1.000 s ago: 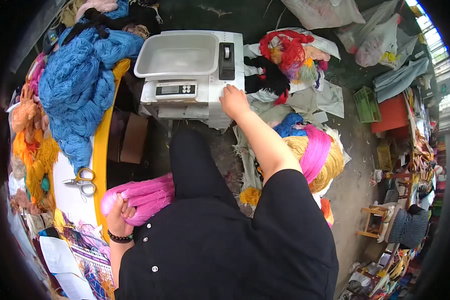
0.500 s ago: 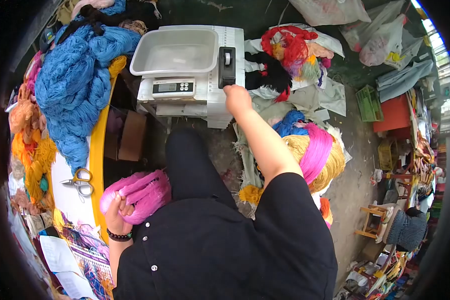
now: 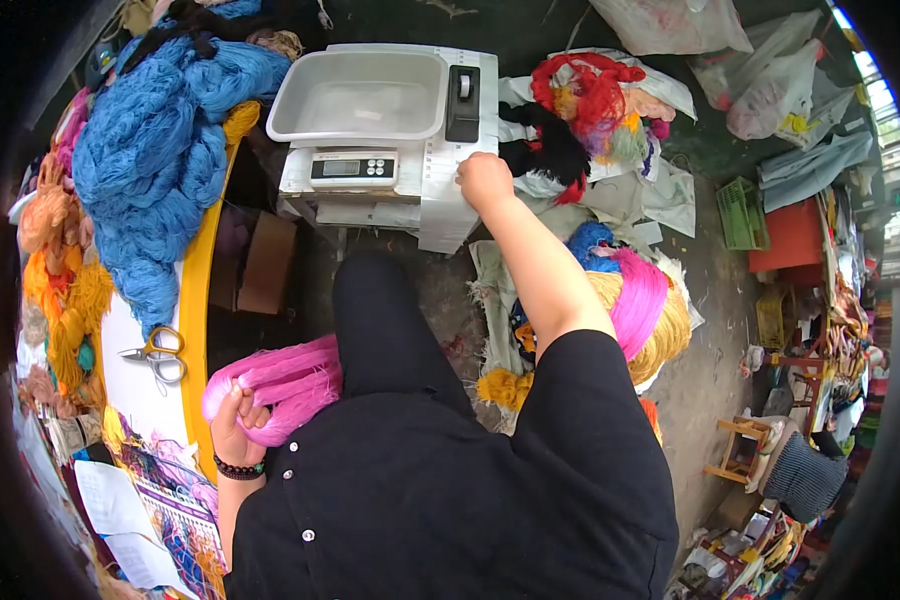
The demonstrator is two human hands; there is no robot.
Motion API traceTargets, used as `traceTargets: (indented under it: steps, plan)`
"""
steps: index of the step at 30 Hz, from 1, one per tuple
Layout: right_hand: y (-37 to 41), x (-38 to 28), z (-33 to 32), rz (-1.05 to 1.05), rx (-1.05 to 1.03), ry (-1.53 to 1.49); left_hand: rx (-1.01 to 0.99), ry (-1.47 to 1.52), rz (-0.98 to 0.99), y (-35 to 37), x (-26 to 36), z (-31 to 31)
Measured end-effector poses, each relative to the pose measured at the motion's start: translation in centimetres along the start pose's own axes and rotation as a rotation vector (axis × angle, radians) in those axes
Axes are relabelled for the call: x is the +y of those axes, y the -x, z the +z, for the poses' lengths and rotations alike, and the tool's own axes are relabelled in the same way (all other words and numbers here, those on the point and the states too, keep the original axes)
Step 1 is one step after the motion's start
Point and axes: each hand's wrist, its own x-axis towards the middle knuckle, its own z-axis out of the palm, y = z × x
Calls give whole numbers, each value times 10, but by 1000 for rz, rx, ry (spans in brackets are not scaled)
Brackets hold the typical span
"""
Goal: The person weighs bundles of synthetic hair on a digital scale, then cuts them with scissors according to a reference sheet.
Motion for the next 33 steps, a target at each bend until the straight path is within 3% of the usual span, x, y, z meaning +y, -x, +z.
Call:
traceTargets:
  steps: [5, 7, 10, 33]
  plan:
    - [-3, 7, 3, -42, -14, -8, 4, -5, 4, -3, -2, 2]
    - [-5, 6, 1, -189, 15, 131, 18, -1, 1, -3, -2, 2]
    - [-6, 4, -1, -250, -15, 228, 44, -4, -6, -4, -4, 1]
    - [-1, -2, -2, -218, 44, 192, 49, 4, 20, 1, -2, 0]
